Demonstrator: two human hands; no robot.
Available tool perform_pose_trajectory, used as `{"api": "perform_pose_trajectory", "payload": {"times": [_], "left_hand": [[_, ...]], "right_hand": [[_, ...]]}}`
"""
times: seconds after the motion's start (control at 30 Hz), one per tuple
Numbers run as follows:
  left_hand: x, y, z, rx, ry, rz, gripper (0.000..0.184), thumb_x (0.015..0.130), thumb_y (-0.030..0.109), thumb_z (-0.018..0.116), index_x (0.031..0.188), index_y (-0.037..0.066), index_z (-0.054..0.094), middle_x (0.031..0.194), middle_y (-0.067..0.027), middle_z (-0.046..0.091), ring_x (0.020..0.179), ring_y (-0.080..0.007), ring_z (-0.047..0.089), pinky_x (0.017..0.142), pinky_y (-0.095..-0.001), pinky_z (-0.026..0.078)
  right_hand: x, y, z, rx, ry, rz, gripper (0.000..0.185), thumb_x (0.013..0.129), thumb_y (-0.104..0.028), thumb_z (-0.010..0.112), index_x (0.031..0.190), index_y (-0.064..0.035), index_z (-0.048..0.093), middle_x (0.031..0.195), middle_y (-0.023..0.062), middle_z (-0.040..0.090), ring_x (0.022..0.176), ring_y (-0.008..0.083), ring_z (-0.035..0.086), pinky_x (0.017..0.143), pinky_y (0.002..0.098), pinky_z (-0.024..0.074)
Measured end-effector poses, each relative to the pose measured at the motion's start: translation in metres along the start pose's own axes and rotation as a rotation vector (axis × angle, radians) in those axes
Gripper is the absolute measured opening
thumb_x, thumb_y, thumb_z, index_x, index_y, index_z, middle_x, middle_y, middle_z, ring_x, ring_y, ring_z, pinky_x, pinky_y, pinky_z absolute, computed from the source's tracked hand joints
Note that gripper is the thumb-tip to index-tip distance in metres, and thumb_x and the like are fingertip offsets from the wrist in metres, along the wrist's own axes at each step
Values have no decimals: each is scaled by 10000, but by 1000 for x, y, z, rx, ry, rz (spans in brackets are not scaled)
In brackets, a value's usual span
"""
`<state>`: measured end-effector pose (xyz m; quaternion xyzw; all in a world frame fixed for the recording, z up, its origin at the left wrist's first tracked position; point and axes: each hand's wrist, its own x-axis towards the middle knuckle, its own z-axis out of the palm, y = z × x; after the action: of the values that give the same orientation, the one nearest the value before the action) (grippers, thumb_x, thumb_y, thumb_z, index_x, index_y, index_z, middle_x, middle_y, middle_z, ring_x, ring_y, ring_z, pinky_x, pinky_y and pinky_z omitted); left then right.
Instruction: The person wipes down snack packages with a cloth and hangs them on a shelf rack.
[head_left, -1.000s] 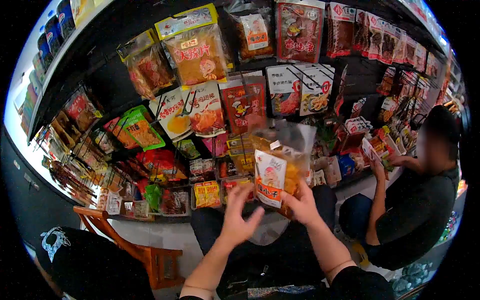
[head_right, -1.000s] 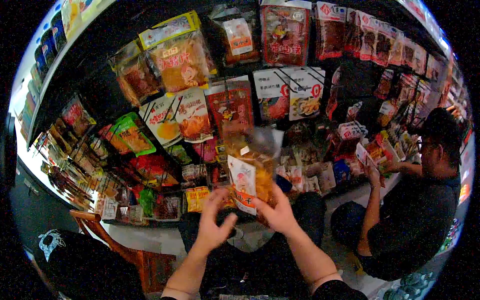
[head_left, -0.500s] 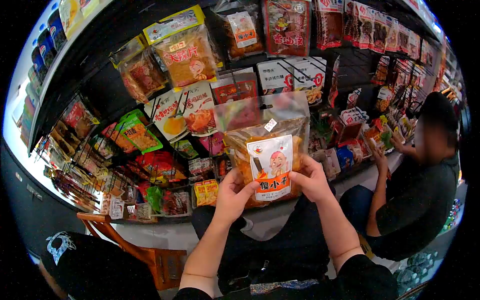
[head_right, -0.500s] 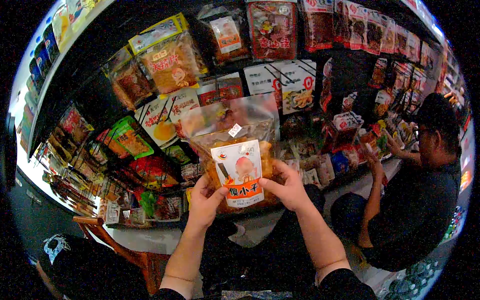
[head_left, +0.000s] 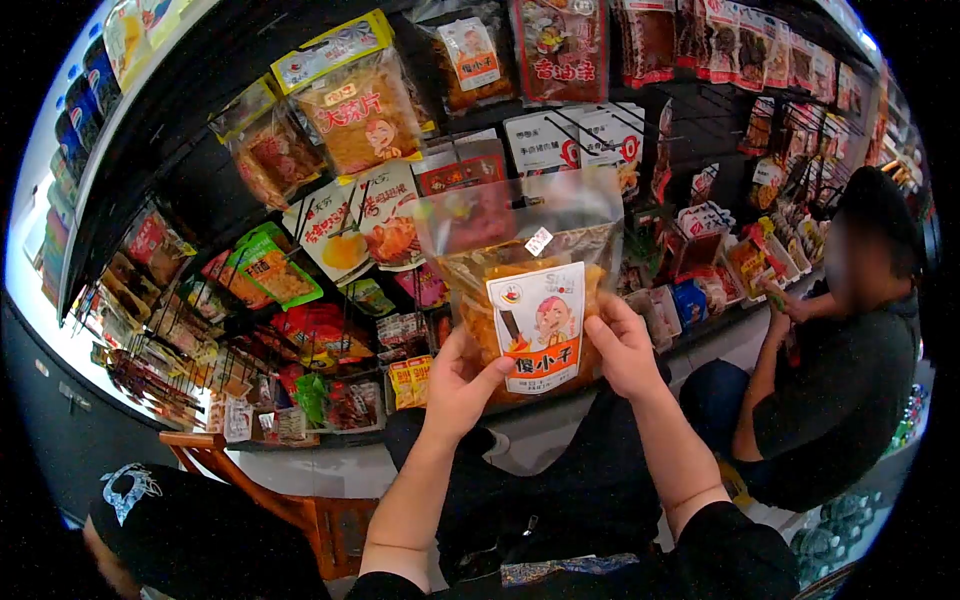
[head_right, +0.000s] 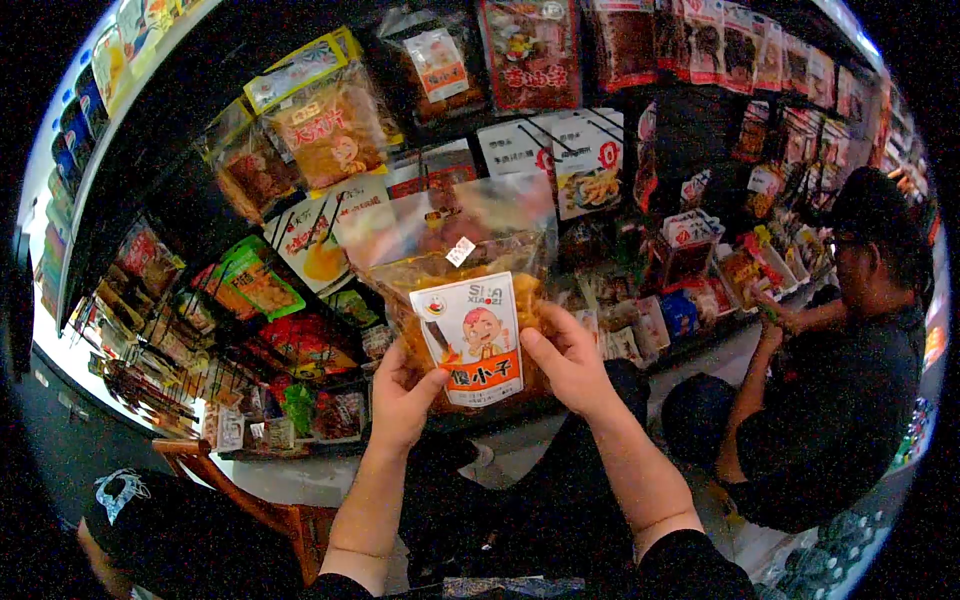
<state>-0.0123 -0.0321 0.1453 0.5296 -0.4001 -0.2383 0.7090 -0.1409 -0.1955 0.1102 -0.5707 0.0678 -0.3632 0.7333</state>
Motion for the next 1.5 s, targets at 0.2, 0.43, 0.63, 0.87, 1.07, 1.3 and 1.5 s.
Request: {"api": "perform_pose_trajectory", "payload": {"times": [0.2,0.43,0.63,0.87,1.07,1.3,1.5], "left_hand": [[-2,-1,-2,16,3,6,552,827,75,659,1299,-16,387,1229,-112,529,1116,-193,523,948,-325,409],[-3,-1,-1,-10,34,-13,528,832,66,647,1290,-19,397,1221,-108,534,1115,-191,522,960,-325,398],[16,2,-2,20,90,-21,450,853,58,613,1253,-25,425,1187,-108,556,1098,-187,530,950,-320,407],[108,42,12,146,50,181,416,870,77,591,1234,-30,419,1145,-123,579,1052,-179,552,914,-305,428],[184,78,16,180,68,305,410,883,138,599,1210,-36,422,1102,-130,590,989,-159,569,835,-288,458],[217,103,25,128,50,335,327,893,144,589,1139,-25,455,1030,-122,616,910,-142,595,756,-273,485],[227,106,25,98,39,261,348,898,131,578,1188,-19,457,1094,-117,596,983,-165,571,844,-296,464]], "right_hand": [[-1,-8,7,0,-23,-70,372,912,-130,554,1227,43,459,1121,70,576,1006,124,538,874,273,433],[-1,-11,11,-12,0,-38,366,913,-120,551,1228,41,457,1123,74,575,992,124,543,863,274,440],[6,-11,16,-35,63,9,415,895,-122,576,1244,44,426,1125,94,573,992,126,542,849,271,447],[92,-33,12,-194,95,-184,382,885,-156,592,1181,48,461,1015,109,621,915,128,570,800,272,463],[179,-85,13,-217,-22,-358,342,894,-171,581,1151,36,493,1032,108,619,924,138,573,810,283,464],[214,-110,18,-187,-8,-400,343,887,-185,597,1129,41,509,1042,110,627,925,133,578,802,275,462],[225,-111,17,-184,-4,-408,339,891,-206,592,1119,36,523,1007,97,640,894,128,587,789,272,461]]}}
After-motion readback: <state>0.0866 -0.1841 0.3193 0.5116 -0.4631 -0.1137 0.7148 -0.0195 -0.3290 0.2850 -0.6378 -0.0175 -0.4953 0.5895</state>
